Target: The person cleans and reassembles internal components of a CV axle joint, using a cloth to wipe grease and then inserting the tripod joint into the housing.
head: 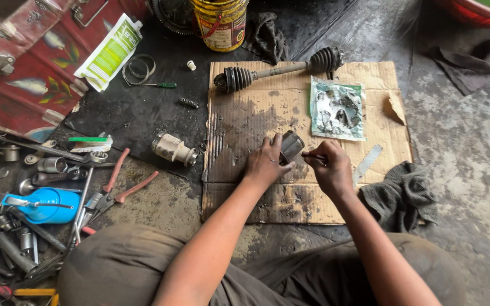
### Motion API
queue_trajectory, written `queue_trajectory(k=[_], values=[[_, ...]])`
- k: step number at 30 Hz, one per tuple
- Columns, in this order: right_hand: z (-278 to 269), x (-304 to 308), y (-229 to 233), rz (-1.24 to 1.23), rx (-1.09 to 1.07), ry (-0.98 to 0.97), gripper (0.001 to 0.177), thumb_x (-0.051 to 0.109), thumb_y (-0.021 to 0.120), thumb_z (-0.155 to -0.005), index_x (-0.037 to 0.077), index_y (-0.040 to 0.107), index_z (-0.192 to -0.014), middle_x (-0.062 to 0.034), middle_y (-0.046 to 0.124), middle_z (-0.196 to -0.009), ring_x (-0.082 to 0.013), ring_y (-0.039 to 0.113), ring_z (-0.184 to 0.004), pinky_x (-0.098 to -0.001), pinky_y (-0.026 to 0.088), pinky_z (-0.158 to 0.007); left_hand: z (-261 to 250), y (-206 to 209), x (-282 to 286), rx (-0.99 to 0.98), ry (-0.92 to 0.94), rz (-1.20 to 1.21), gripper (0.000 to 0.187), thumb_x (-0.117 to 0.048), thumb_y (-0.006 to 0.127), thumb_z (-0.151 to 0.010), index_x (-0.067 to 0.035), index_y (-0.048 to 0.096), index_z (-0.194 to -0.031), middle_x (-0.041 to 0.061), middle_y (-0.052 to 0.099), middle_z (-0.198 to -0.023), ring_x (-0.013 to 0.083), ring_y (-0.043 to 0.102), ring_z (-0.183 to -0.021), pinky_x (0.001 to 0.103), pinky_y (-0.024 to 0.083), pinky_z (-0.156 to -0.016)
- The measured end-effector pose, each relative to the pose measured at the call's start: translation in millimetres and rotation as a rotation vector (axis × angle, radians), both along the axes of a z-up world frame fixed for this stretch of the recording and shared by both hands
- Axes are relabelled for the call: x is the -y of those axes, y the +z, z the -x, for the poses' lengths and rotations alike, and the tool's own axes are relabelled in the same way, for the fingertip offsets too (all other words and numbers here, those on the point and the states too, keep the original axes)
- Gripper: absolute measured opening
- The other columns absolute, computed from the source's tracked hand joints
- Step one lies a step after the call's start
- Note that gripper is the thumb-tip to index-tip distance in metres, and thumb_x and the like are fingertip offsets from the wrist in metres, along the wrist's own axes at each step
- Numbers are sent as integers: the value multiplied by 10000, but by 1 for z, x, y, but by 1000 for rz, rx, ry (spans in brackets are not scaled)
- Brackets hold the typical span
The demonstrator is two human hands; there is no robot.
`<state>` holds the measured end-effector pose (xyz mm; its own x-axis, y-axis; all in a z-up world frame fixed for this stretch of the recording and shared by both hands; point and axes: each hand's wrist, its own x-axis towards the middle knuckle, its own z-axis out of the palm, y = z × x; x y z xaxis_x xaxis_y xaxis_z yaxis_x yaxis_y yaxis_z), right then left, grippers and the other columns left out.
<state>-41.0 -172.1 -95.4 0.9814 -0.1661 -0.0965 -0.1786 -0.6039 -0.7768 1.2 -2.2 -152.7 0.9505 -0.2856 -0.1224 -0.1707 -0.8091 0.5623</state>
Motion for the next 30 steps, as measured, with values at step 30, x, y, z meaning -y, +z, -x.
queue_trajectory(k=[30], values=[[-25,-4,-37,88,224,-25,181,91,729,-952,41,610,-824,-72,630,-824,-145,529,-629,-293,459,-507,4,0,13,-71,32,16,873,94,559,-884,-183,197,-1629,238,712,-926,330,714,-730,434,600,-649]])
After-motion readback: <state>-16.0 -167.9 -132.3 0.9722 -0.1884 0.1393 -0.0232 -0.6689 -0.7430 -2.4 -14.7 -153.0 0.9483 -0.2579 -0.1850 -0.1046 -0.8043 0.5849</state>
